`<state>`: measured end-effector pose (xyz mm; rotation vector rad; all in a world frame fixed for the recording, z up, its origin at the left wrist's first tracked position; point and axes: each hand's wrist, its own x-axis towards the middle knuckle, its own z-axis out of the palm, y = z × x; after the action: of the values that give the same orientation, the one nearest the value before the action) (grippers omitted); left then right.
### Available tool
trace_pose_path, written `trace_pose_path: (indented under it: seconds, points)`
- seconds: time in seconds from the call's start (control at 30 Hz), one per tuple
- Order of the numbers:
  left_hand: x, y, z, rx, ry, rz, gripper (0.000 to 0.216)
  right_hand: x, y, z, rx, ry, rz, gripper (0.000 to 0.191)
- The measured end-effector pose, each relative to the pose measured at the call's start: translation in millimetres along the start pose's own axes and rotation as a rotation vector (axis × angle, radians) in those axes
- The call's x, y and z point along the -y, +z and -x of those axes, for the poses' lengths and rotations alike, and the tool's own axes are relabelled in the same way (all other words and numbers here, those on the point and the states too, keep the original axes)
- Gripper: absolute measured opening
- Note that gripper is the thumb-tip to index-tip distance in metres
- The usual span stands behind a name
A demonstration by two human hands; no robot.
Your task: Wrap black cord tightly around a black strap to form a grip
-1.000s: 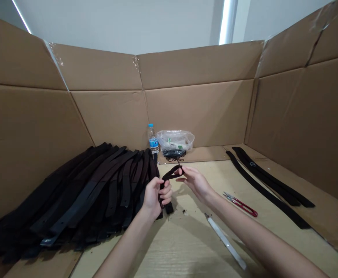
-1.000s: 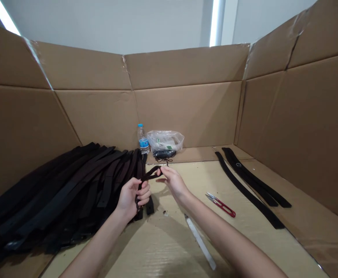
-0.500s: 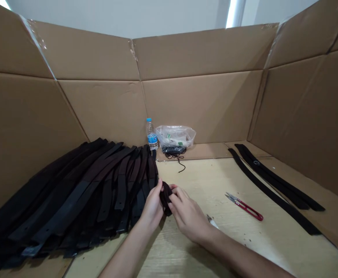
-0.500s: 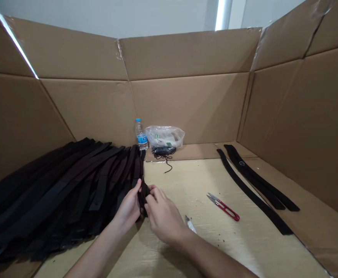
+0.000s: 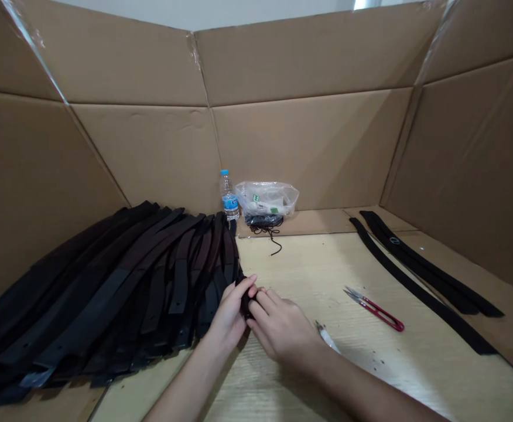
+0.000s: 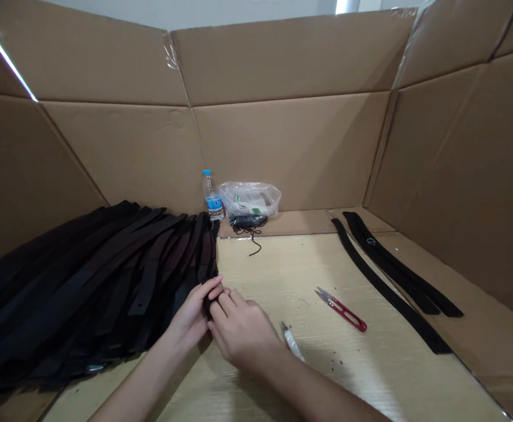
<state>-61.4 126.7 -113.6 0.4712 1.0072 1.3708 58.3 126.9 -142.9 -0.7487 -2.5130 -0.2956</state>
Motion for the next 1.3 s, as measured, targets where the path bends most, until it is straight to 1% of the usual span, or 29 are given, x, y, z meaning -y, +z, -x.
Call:
trace_pose_path:
  seconds: [0.13,0.27,0.33,0.4,0.47,0.53,0.63,0.7,0.77,0.83,0.9,1.03,1.17,1.3]
  points:
    - [-0.5,-1.7,-1.6,0.012,0.007,-0.006,0.055,-1.9,-8.1,-0.6,-0.072,-0.090,-0.005,0.031]
    - [-7.8,1.0,-0.8,0.018,0.021,0.067,0.054,-6.0,-17.2,1.3,-0.227,-0.159,-0.028,0.028]
    - [-10.1,2.0,0.7,0.034,0.043,0.039,0.051,-9.0,-20.0,2.5,-0.319,-0.132,-0.086,0.024]
    - [-8.8,2.0,2.4,0.065,0.084,-0.073,0.045,-13.2,-21.7,3.3,-0.361,-0.022,-0.217,0.024]
    - [-4.2,1.0,3.3,0.100,0.159,-0.261,0.039,-17.6,-22.7,3.6,-0.327,0.140,-0.365,0.024]
    - [1.7,-0.7,3.1,0.130,0.277,-0.491,0.033,-21.2,-23.1,3.0,-0.249,0.284,-0.452,0.019]
    - [8.2,-3.2,1.9,0.186,0.457,-0.742,0.022,-23.1,-22.3,1.0,-0.124,0.394,-0.513,0.015]
    - [9.4,-4.1,1.7,0.233,0.514,-0.824,0.011,-22.7,-21.3,-0.5,-0.068,0.438,-0.566,0.013]
    - [8.6,-4.6,2.1,0.258,0.524,-0.901,0.006,-22.2,-20.5,-1.8,-0.048,0.460,-0.613,0.010]
    - [7.4,-5.4,2.4,0.258,0.527,-0.978,0.010,-22.0,-20.1,-2.6,-0.040,0.469,-0.658,0.009]
    - [7.0,-6.7,2.3,0.252,0.532,-1.040,0.012,-22.4,-19.6,-3.2,-0.031,0.487,-0.703,0.014]
    - [8.8,-8.1,0.9,0.210,0.543,-1.123,0.009,-23.3,-17.8,-3.9,-0.012,0.532,-0.766,0.023]
    - [10.7,-5.8,1.0,0.204,0.558,-1.116,0.011,-23.8,-15.3,-3.1,-0.042,0.507,-0.722,0.027]
    - [10.6,-3.5,3.8,0.234,0.551,-1.033,0.016,-23.9,-13.5,-2.0,-0.085,0.466,-0.710,0.024]
